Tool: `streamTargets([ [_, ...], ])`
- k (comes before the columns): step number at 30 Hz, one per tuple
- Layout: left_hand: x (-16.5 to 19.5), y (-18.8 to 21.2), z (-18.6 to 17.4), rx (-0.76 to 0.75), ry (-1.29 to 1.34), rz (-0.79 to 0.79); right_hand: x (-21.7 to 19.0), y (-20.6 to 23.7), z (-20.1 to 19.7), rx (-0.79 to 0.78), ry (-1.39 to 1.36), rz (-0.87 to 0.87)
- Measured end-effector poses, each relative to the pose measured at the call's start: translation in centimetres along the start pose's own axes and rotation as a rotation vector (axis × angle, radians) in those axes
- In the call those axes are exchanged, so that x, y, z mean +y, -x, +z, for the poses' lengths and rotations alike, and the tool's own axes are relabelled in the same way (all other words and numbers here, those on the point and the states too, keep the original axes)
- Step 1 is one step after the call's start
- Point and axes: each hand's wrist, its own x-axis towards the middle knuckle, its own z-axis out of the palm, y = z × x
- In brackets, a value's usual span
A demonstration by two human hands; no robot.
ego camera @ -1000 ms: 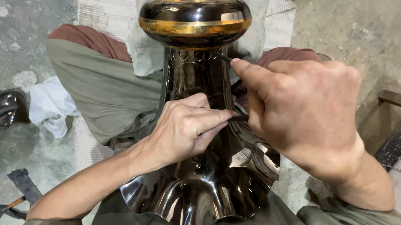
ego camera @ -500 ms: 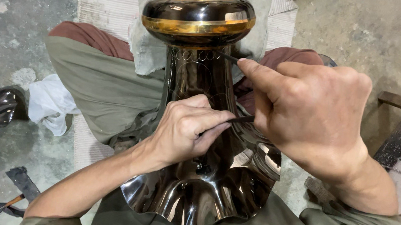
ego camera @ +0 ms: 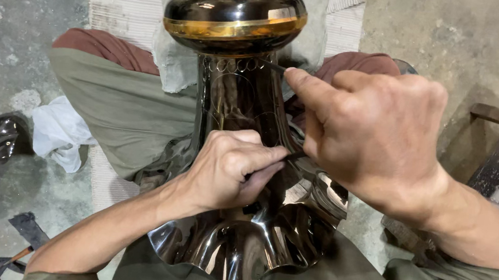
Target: The person uses a small metal tool to engrave circular patterns onto the neck of a polished dark metal vase. They hold the vase steady with one hand and carefully trace the design with the other, rotating the object as needed to continue the pattern.
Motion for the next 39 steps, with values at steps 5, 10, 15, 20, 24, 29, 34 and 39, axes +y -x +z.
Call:
streamTargets([
  [5,0.1,0.1,-1.6,-0.005,0.015,-0.075,-0.5,0.8,0.4,0.03,0.015,-0.022],
  [10,0.1,0.1,-3.2,0.212,0.001,-0.131,-0.3,0.8,0.3,-0.016,-0.054,0.001],
  [15,0.2,-0.2,-3.1,0.161,-0.305,-0.016,-0.1,0.4,0.0,0.0,-0.148,-0.003],
  [20,-0.9,-1.3,-3.2,-0.039,-0.322,0.009,0.1,0.0,-0.4,-0.034,-0.158,-0.009],
  [24,-2.1,-1.7,-4.0,-0.095,-0.219,0.021,0.2,-0.2,-0.5,0.0,-0.25,0.003],
  [29,-2.4,-1.2,-4.3,-0.006,-0.197,0.041,-0.5,-0.2,-0.6,-0.049,-0.259,0.065],
  [34,-2.0,-0.6,-3.7,0.012,-0.182,0.026,-0.9,-0.4,-1.0,-0.002,-0.21,0.036],
  [39,-1.9,-0.5,-2.6,-0.025,-0.252,0.014,-0.8,-0.6,-1.4,0.094,-0.252,-0.018],
])
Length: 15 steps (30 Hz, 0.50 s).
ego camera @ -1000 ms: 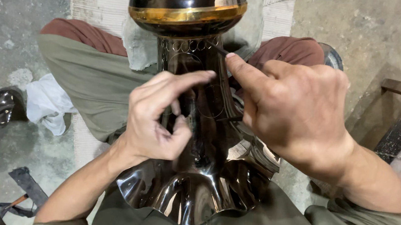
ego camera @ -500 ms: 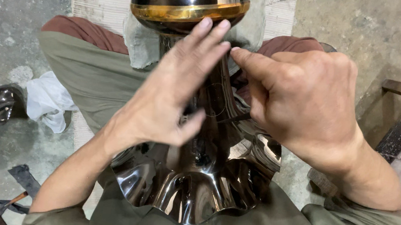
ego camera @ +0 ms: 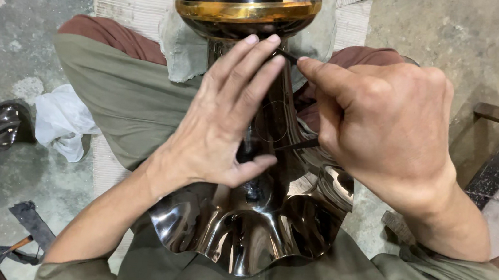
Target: The person uses a small metal tool to engrave circular patterns onto the neck of a polished dark metal vase. They hold the vase steady with one hand and carefully trace the design with the other, rotating the object as needed to continue the pattern.
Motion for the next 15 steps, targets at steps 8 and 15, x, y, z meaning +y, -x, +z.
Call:
streamTargets([
  [8,-0.3,0.6,1.3,-0.04,-0.045,-0.007,0.0,0.2,0.3,-0.083,-0.01,0.087],
  [15,-0.6,0.9,1.8,-0.024,-0.034,-0.018,0.1,0.4,0.4,-0.045,0.02,0.039],
])
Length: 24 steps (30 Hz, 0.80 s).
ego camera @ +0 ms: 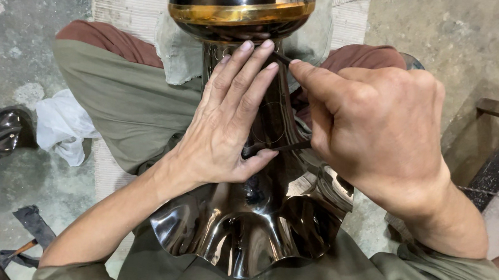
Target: The person uses a small metal tool to engrave circular patterns onto the neck of a polished dark metal vase. They hold the vase steady with one hand and carefully trace the design with the other, rotating the object as needed to continue the pattern.
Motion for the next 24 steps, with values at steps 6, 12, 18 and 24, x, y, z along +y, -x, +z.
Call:
streamTargets([
  [6,-0.4,0.5,-0.4,0.046,0.106,0.038,0.3,0.2,0.2,-0.014,0.012,0.005],
  [12,-1.7,1.9,-2.1,0.295,0.081,0.013,0.2,0.4,0.5,-0.013,0.023,0.006],
  [18,-2.1,3.5,-3.1,0.372,0.064,-0.108,0.1,0.5,0.4,0.009,0.053,-0.015],
  [24,-2.3,4.1,-3.0,0.395,0.088,-0.148,0.2,0.5,0.5,0.038,0.013,-0.023],
])
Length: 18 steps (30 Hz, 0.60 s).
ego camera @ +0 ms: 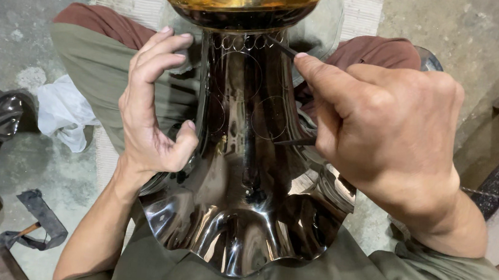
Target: The person uses a small metal tool to engrave circular patterns onto the neck of a polished dark metal vase. They hold the vase steady with one hand and carefully trace the design with the other, rotating the object as needed to continue the pattern.
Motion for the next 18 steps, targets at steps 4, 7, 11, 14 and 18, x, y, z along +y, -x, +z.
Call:
streamTargets([
  [4,-0.18,0.09,0.03,-0.006,0.005,-0.009,0.06,-0.08,0.17,-0.035,0.005,0.02],
  [7,-0.25,0.14,0.06,-0.009,0.014,-0.012,0.1,-0.06,0.15,-0.026,0.013,0.007],
  [11,-0.28,0.2,0.12,-0.008,0.02,-0.009,0.25,-0.1,0.22,-0.03,0.018,0.005],
  [14,-0.26,0.27,0.13,-0.013,0.02,-0.015,0.32,-0.08,0.25,-0.005,0.002,-0.016],
  [18,-0.24,0.36,0.12,-0.016,0.02,-0.023,0.31,-0.12,0.31,-0.014,-0.001,-0.007],
])
